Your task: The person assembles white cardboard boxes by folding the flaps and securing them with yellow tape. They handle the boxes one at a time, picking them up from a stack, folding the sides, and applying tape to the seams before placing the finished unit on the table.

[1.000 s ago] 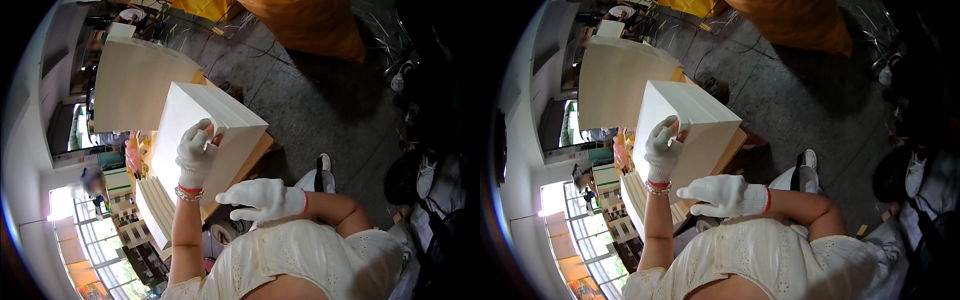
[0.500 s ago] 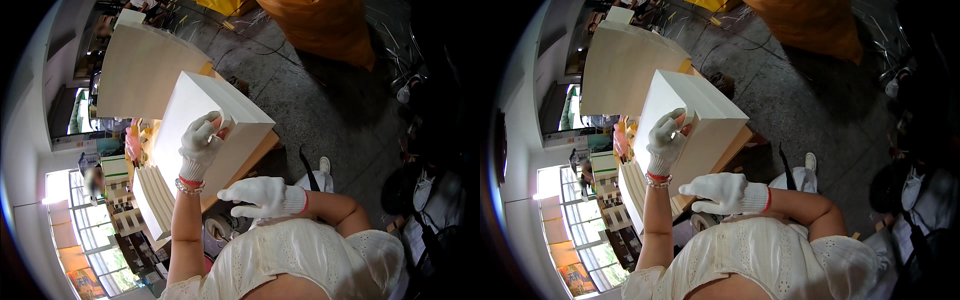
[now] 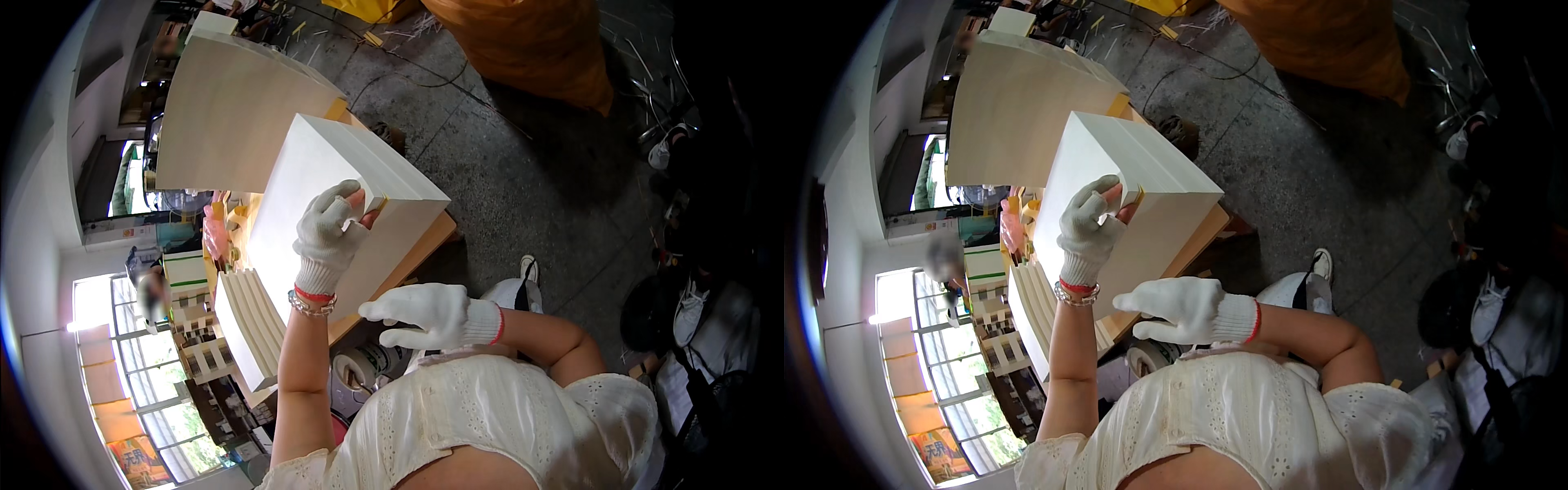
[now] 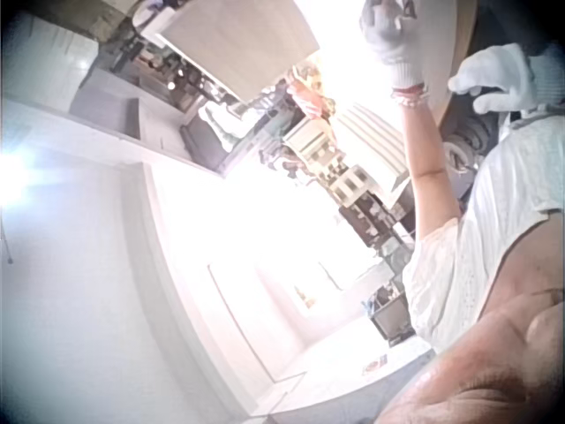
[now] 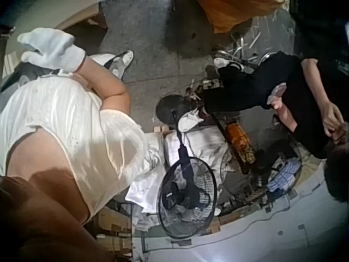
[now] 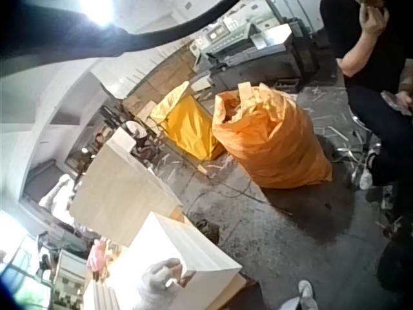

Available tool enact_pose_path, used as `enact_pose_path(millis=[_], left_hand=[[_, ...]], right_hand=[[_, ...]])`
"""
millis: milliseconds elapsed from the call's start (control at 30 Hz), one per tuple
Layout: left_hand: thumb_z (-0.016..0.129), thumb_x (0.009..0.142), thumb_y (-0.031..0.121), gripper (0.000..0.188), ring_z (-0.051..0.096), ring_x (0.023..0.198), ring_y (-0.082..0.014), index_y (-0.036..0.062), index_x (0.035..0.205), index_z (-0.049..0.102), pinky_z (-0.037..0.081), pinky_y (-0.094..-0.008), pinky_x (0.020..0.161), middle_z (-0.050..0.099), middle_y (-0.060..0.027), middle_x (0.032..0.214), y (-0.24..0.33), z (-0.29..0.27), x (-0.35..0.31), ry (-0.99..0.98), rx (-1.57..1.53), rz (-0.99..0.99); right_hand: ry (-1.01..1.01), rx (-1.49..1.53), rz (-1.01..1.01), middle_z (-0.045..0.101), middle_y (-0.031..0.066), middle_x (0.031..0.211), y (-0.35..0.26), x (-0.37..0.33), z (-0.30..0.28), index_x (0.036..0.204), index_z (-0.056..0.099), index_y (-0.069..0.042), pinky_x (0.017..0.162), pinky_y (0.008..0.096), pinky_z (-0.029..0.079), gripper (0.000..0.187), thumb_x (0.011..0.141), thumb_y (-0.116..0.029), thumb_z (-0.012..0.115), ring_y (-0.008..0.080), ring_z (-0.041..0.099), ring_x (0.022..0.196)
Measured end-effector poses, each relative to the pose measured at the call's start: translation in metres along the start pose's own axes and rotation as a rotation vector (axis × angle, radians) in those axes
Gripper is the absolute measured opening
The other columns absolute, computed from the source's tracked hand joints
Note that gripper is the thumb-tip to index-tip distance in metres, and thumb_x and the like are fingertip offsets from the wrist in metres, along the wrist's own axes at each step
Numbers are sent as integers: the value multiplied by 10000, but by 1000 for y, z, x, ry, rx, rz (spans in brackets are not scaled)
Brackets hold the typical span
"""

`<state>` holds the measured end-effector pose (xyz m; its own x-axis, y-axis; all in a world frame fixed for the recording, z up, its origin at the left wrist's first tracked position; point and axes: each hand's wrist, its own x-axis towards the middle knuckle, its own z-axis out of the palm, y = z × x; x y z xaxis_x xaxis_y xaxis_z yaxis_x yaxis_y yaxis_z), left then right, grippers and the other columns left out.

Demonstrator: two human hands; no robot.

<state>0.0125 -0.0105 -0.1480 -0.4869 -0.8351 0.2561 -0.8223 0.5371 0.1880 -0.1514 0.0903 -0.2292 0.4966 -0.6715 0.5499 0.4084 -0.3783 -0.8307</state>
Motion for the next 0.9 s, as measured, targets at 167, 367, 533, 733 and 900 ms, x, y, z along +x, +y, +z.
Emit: enact_pose_path(millis=[167, 367, 533, 733, 900], left_hand=[[763, 676, -31, 315, 702, 859, -230, 38, 978, 703, 565, -299, 712, 698, -120, 1035, 3, -3, -1, 43, 3, -24], [792, 663, 136, 518, 680, 798, -275, 49, 1132, 588, 552, -336, 661, 681, -105, 957, -3, -4, -11, 149, 203, 169], [782, 698, 187, 583, 630, 988, -365, 30, 1206, 543, 532, -421, 804, 604, -192, 1163, -23, 7, -33, 197, 179, 152], [739, 746, 166, 579, 630, 1018, -370, 5, 1246, 494, 547, -392, 812, 588, -205, 1193, -27, -4, -47, 206, 264, 20], [650, 879, 148, 256, 640, 740, -209, 37, 1093, 564, 501, -268, 588, 653, -101, 912, -44, -99, -61, 375, 204, -540]], right_hand=[[148, 95, 115, 641, 153, 1042, 2, 6, -5, 1351, 434, 9, 765, 331, 530, 533, 883, -123, 654, 215, 656, 893], [337, 707, 563, 623, 44, 833, 6, 60, -34, 1264, 450, 3, 554, 230, 495, 390, 904, -107, 552, 75, 577, 608], [221, 809, 613, 580, 18, 764, 1, 72, -44, 1137, 503, -45, 417, 220, 434, 244, 925, -162, 534, 65, 491, 473], [186, 995, 513, 586, 51, 785, -9, 90, -35, 1399, 326, -33, 435, 238, 455, 504, 940, -146, 503, 80, 528, 500], [357, 643, 558, 617, 77, 896, -6, 99, 7, 1442, 297, -16, 573, 274, 521, 585, 922, -122, 546, 105, 601, 664]])
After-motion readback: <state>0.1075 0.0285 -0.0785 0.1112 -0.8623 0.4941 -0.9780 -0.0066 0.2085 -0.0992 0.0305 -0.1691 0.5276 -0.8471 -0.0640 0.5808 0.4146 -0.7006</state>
